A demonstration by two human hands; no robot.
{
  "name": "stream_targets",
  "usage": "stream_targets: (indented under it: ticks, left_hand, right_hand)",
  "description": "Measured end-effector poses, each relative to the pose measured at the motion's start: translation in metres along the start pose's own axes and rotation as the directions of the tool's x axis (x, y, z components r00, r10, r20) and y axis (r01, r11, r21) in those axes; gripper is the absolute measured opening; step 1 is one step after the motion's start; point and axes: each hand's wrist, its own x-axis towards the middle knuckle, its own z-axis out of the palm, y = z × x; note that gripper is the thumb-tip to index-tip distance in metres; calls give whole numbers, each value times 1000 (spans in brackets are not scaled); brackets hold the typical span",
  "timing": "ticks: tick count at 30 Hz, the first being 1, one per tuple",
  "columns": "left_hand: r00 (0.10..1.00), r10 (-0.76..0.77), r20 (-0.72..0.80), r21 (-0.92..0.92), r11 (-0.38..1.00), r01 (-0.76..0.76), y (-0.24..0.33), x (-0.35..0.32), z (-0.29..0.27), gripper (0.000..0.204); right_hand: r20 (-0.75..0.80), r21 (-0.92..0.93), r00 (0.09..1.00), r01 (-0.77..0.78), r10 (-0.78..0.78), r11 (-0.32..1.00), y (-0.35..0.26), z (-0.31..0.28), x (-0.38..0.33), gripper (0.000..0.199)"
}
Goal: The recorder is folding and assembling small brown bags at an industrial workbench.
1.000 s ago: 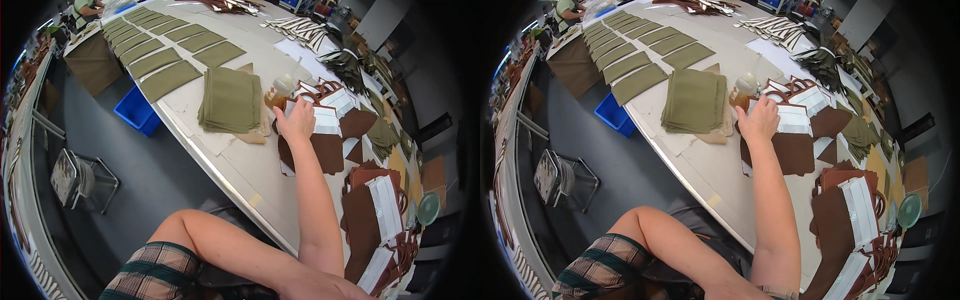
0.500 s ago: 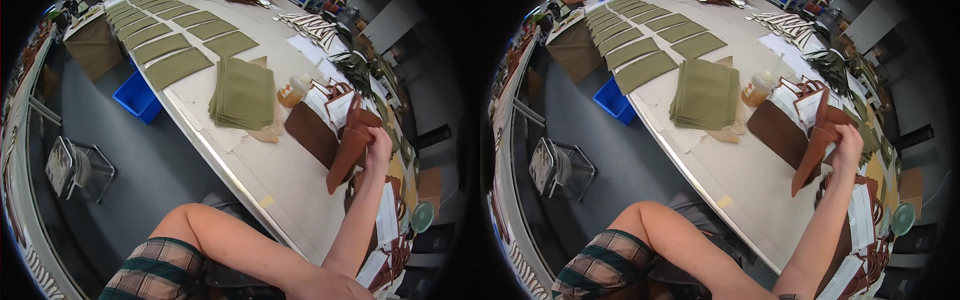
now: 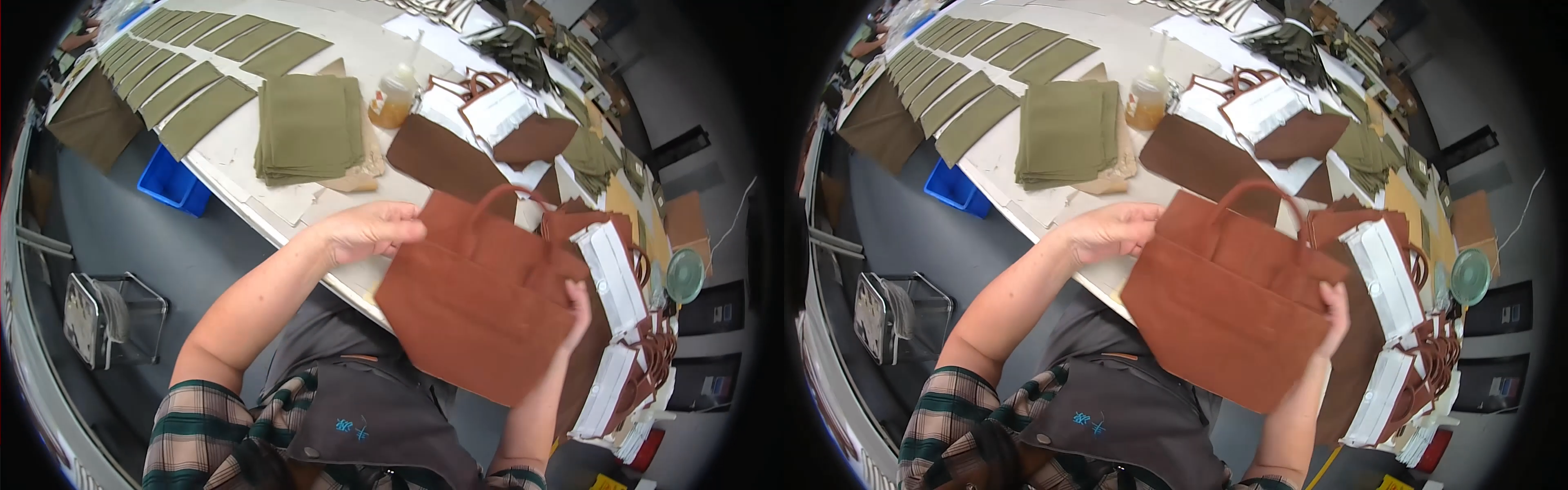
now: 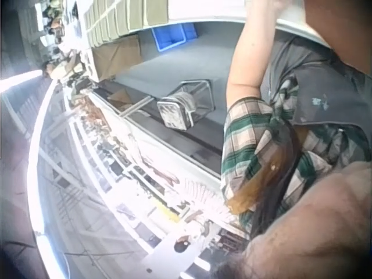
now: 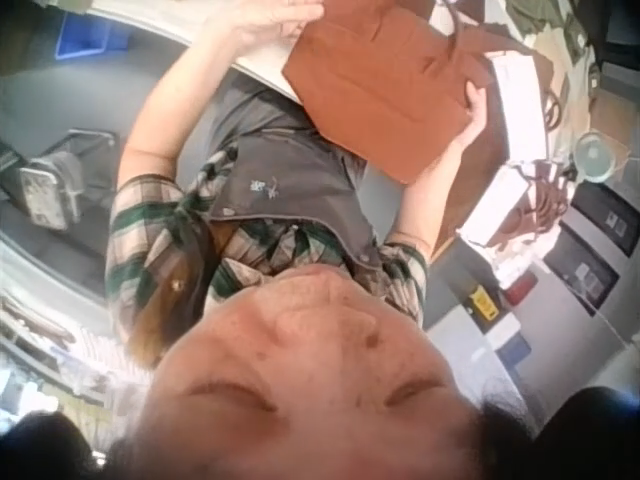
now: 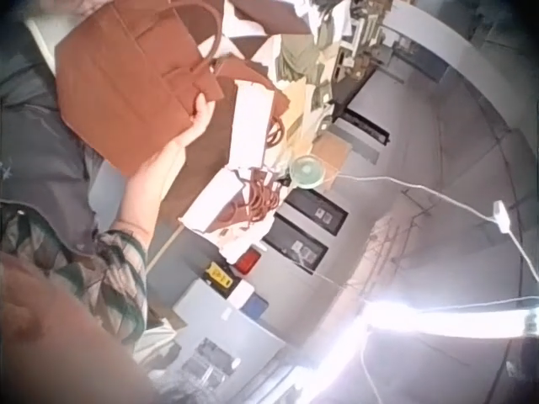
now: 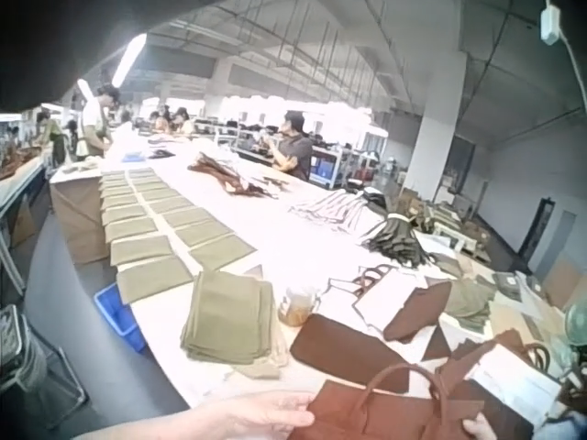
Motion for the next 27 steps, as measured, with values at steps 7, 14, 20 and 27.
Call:
stream_targets:
  ticks: [7,14,20,27]
  left_hand:
    - [988,51,-145,556,831,38,-10,26,28,35]
    - [982,187,-24,668,734,-124,-18,28,91,26]
    - [967,103,-234,405,914,1,-21,1,84,16]
    - [935,176,-307,447,894,-22,-21,-12,93,16]
  right_hand:
    - [134,-616,955,-129,264,778,-8,-72,-20,50]
    - [271,-717,961,166,50,677,-22,2,2,59]
    - [282,-595,959,154,26,789,-18,-6,4,25]
    - [370,-466,927,245,-65,850,-10,-16,1,28]
